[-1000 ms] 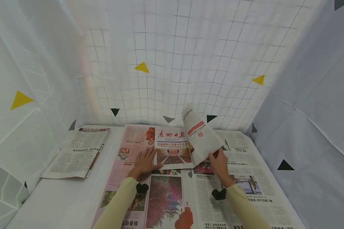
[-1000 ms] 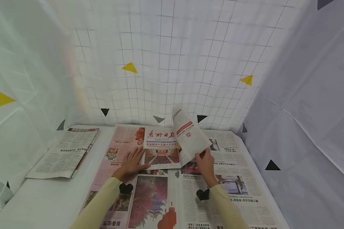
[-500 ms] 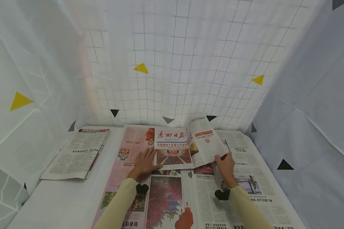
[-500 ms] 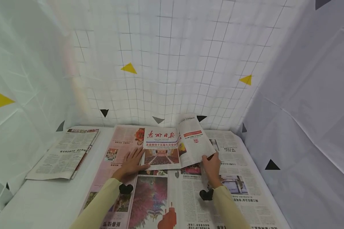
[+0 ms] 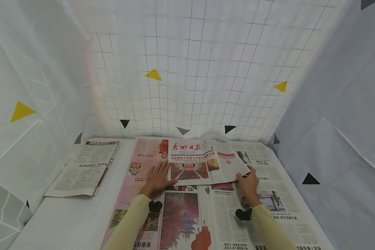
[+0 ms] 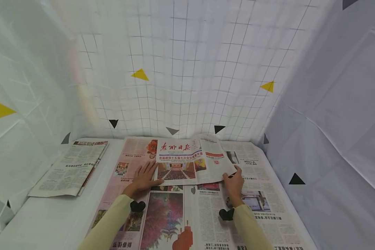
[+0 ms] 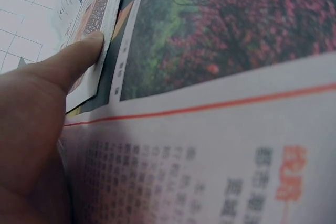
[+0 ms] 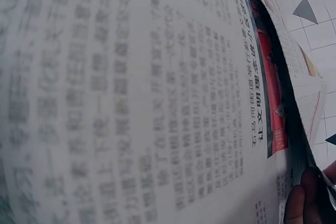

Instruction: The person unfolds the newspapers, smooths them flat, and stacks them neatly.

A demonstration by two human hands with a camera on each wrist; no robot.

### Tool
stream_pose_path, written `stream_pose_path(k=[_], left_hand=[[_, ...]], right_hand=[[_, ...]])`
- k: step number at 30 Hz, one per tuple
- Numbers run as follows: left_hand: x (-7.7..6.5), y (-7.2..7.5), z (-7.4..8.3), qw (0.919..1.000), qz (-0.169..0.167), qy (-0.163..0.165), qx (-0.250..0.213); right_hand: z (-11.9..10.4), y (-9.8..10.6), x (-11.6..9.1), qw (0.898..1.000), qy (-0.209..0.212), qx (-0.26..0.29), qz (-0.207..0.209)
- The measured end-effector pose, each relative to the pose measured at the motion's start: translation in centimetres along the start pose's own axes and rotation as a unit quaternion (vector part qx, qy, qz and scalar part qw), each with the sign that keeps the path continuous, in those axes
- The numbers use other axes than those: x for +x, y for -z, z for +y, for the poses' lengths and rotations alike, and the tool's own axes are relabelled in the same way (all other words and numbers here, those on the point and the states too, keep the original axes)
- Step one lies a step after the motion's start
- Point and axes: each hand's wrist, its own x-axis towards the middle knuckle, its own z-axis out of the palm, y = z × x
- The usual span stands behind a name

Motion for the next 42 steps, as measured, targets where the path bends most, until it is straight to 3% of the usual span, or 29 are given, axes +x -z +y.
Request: stream_pose_path(k=[12,21,30,35,39,42], left_hand=[[-1.1,1.3,1.4,1.0000,-0.002,0.001,0.007],[-0.8,1.2,1.1,0.9999,-0.006,0.000,0.016],[-0.2,0.3,0.1,1.0000,0.000,-0.008,0.000],[0.1,0.1,-0.1,0.9999,0.007,-0.009,0.003],[0.1,0.1,-0.1,0.9999,0.005,-0.005,0.012],[-0.2,0.3,0.3,0.9998,0.007,-0.005,0.020]], right_hand=[[0.6,-0.2,0.2,0.999,0.017,-0.036,0.013],[0.9,-0.8,-0.1,0.997,0.037,-0.067,0.017],[1.2,-1.7,0.2,0.972,0.133,-0.180,0.066],[-0.5,-1.8,-0.3,0.965,0.186,-0.185,0.010],[-1.4,-2.4,-0.6,0.952,0.228,-0.190,-0.076],[-1.8,-2.8,-0.8,0.943,0.223,-0.199,-0.147]])
